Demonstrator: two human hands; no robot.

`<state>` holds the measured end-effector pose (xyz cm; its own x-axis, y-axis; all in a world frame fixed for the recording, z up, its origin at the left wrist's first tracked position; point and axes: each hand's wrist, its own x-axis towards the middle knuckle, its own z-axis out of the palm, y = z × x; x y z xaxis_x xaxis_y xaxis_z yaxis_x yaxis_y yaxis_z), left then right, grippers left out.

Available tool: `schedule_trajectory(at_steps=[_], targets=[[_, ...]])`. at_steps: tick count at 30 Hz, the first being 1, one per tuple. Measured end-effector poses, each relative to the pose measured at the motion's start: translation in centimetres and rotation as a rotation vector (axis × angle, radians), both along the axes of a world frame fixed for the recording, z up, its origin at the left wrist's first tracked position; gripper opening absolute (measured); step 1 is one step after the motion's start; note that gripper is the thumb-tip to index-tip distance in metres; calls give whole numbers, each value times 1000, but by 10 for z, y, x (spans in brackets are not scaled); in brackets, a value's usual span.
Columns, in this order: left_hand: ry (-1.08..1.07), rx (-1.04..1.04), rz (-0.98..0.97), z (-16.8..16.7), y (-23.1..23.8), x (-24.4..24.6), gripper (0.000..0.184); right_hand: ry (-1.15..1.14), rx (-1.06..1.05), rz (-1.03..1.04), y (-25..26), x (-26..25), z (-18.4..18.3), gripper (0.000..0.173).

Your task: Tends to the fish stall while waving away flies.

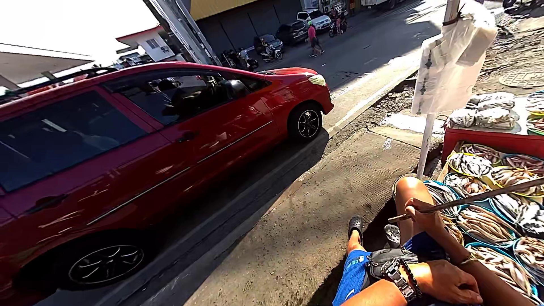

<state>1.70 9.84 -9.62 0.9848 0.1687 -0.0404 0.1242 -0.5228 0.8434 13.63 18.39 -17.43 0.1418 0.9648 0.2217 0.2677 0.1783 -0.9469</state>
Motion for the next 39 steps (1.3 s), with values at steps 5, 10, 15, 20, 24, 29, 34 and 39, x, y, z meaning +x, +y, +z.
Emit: schedule_trajectory(at_steps=[5,10,15,20,24,29,34,39], targets=[[3,10,5,2,-1,-1,26,-37,13,-13,-1,-1,2,11],[0,2,7,2,0,-1,25,-47,21,-9,-2,-1,6,13],[-32,13,12,0,-1,-1,24,-90,48,-29,1,0,-1,14],[-46,16,25,3,-1,-2,25,-63,-153,-18,-10,-6,32,14],[-25,12,22,3,-1,-2,25,-113,98,-33,5,0,-6,14],[-80,69,21,1,-3,-2,29,-136,30,-8,4,3,-8,17],[-23,15,14,4,-2,-1,25,-9,22,-20,4,2,-2,12],[-37,7,25,1,-2,-2,24,106,-4,14,-1,2,6,12]])
